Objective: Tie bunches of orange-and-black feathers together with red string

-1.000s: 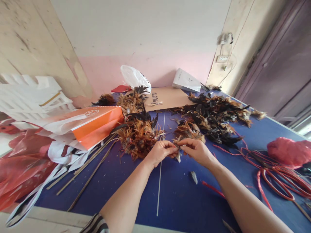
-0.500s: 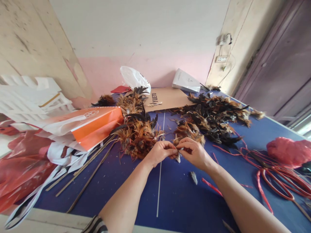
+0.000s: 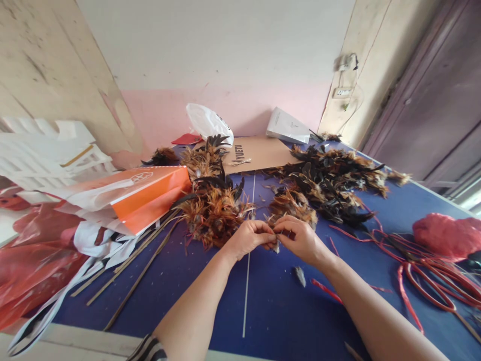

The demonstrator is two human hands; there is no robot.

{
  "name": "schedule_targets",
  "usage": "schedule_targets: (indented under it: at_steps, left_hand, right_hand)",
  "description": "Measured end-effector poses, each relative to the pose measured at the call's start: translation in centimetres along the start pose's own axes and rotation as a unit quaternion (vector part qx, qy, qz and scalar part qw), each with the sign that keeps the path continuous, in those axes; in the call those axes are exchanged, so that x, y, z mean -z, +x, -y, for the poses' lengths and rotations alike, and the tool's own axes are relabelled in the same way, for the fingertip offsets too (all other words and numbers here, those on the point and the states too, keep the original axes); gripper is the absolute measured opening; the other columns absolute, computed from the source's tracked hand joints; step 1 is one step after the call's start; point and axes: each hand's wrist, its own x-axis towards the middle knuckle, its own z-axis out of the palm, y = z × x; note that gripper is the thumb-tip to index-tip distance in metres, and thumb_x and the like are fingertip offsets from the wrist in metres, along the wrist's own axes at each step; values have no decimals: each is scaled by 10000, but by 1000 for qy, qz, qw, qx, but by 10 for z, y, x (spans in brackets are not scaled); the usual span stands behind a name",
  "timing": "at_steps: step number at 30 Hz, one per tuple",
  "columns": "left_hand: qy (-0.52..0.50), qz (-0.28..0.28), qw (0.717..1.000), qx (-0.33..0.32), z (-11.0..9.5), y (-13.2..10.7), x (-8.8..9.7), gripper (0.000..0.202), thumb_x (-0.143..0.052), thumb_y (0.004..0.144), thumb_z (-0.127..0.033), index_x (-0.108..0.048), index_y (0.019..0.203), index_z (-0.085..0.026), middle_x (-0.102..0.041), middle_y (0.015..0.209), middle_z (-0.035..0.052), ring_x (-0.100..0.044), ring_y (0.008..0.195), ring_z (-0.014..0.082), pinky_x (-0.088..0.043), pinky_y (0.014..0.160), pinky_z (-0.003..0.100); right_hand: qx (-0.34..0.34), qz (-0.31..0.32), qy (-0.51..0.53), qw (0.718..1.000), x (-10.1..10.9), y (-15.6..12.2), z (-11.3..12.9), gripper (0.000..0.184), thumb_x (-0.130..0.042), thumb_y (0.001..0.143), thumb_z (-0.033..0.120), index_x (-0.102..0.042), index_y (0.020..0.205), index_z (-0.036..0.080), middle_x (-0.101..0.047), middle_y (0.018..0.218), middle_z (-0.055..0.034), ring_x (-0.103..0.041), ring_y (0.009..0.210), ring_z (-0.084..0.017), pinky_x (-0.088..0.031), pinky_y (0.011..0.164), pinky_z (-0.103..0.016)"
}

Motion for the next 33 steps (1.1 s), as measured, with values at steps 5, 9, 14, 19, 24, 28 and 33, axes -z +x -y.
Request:
schedule_targets:
  at_steps: [5,9,14,19,24,28,33]
  left_hand:
    - [4,-5,1000,4,0,0,-1,240,-704,597,-317,-619,685,-111,-630,601,35,-574,549,111,-456,556,234]
    - [2,-10,1000,3,-1,1,0,232,-705,596,-315,-616,676,-117,-626,591,24,-569,542,105,-449,556,228]
    - [2,-6,1000,-4,-1,1,1,220,-698,606,-308,-613,672,-115,-626,596,28,-573,548,109,-451,557,233]
    - [2,4,1000,-7,0,0,1,212,-702,605,-292,-613,675,-112,-626,584,30,-573,543,111,-456,560,239]
    - [-4,-5,1000,1,1,1,2,225,-704,603,-300,-613,687,-112,-638,599,36,-585,554,116,-455,550,232]
    - [-5,-40,999,33,2,3,3,247,-725,567,-301,-615,673,-106,-641,596,46,-591,560,122,-454,540,226]
    - [-46,-76,993,71,5,4,4,232,-754,517,-233,-612,653,-110,-615,565,17,-571,544,99,-444,552,213]
  right_hand:
    - [8,-10,-8,1000,-1,-1,-2,128,-511,732,156,-632,693,175,-584,779,-44,-530,645,-117,-433,573,-243]
    - [2,-10,-4,1000,0,0,-3,127,-507,735,149,-617,678,174,-582,782,-43,-532,640,-114,-433,562,-234]
    - [10,7,-1,1000,1,0,-2,138,-519,729,149,-632,800,182,-581,899,-52,-544,656,-107,-443,553,-221]
    - [39,10,-32,999,1,-1,1,147,-496,753,154,-637,769,191,-584,868,-53,-555,709,-129,-456,630,-252]
    - [49,-2,-53,997,1,-1,1,143,-485,750,128,-613,715,180,-579,816,-49,-553,728,-137,-447,662,-258]
    - [48,-10,-62,997,-2,-1,1,140,-481,735,100,-595,695,171,-566,781,-44,-535,690,-127,-438,635,-248]
    - [66,-10,-62,996,-5,-2,-2,120,-477,732,100,-573,696,164,-539,782,-38,-504,652,-110,-424,592,-234]
